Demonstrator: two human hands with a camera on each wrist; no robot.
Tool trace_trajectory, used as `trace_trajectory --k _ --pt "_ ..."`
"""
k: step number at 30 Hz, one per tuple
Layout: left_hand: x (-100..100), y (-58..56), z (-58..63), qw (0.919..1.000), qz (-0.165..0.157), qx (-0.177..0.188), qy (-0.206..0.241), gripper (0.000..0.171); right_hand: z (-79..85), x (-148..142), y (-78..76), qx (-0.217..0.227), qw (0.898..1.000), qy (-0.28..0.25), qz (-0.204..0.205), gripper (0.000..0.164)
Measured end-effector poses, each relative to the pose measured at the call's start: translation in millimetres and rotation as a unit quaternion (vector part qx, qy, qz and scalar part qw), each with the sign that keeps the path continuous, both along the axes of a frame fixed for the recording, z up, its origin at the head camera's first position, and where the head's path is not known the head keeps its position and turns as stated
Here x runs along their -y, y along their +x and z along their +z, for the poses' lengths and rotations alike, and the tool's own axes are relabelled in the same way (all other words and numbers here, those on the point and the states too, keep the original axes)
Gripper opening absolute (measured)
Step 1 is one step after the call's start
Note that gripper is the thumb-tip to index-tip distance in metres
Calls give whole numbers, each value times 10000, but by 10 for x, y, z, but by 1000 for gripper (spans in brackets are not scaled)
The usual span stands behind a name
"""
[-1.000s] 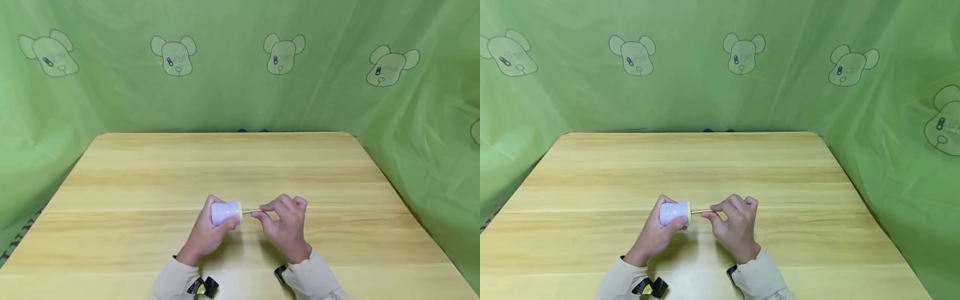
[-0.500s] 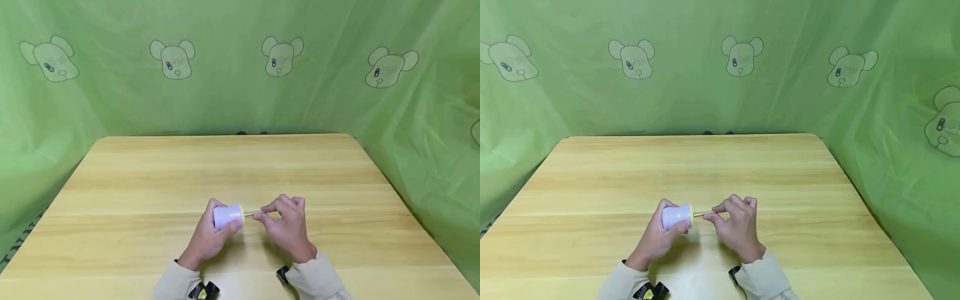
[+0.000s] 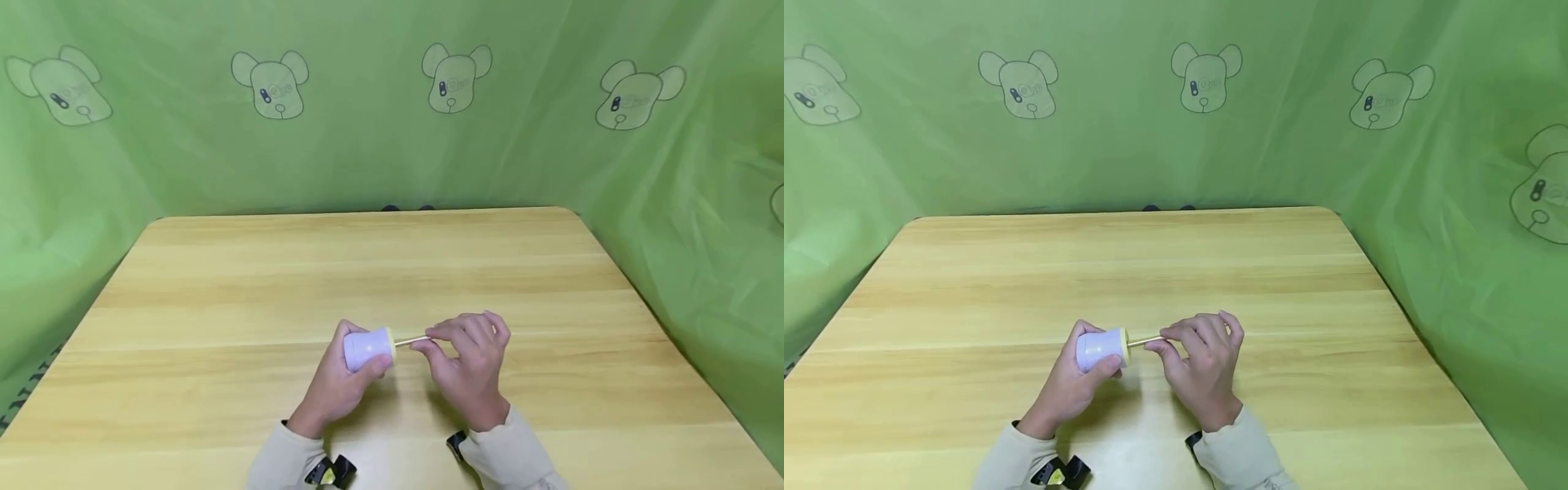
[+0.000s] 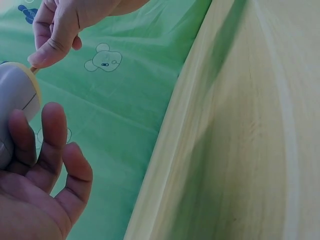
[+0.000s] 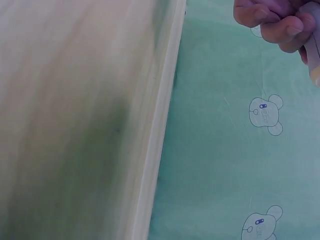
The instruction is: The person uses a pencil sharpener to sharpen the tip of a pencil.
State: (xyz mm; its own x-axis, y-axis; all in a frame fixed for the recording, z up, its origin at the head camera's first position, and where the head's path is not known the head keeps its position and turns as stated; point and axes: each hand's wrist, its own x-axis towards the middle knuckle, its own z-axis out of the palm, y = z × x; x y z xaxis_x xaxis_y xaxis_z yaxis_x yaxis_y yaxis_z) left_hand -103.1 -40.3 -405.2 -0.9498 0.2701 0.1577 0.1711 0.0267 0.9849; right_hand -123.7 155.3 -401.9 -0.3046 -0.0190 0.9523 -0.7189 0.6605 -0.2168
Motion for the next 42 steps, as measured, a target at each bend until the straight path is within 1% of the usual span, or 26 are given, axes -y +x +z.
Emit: trace_trajectory --k 3,9,13,16,20,24,29,37,42 --pt "4 -3 7 10000 -19 -45 -9 36 18 6 -12 2 10000 3 80 42" --pt "9 -23 22 9997 99 -175 -101 36 43 -9 -37 112 9996 48 274 41" --pt "17 -27 33 9997 54 -184 -159 36 55 -18 -48 210 9985 119 495 42" --pt "17 -22 36 9997 35 -172 -162 36 59 -26 -45 291 9977 149 587 42" --pt "19 -7 28 9996 42 -166 -216 36 46 -25 -40 240 9978 152 597 42" --pt "14 0 22 9995 50 -248 -198 36 26 -22 -40 129 9982 116 578 43" --pt "8 14 20 9995 0 -257 -197 35 -3 -30 -38 15 9984 56 560 45" --pt "15 50 14 9995 -9 -84 -309 35 -41 -44 1 175 9984 1 545 48" --pt "15 34 49 9995 101 -45 -288 34 -40 -22 4 329 9977 -96 583 48"
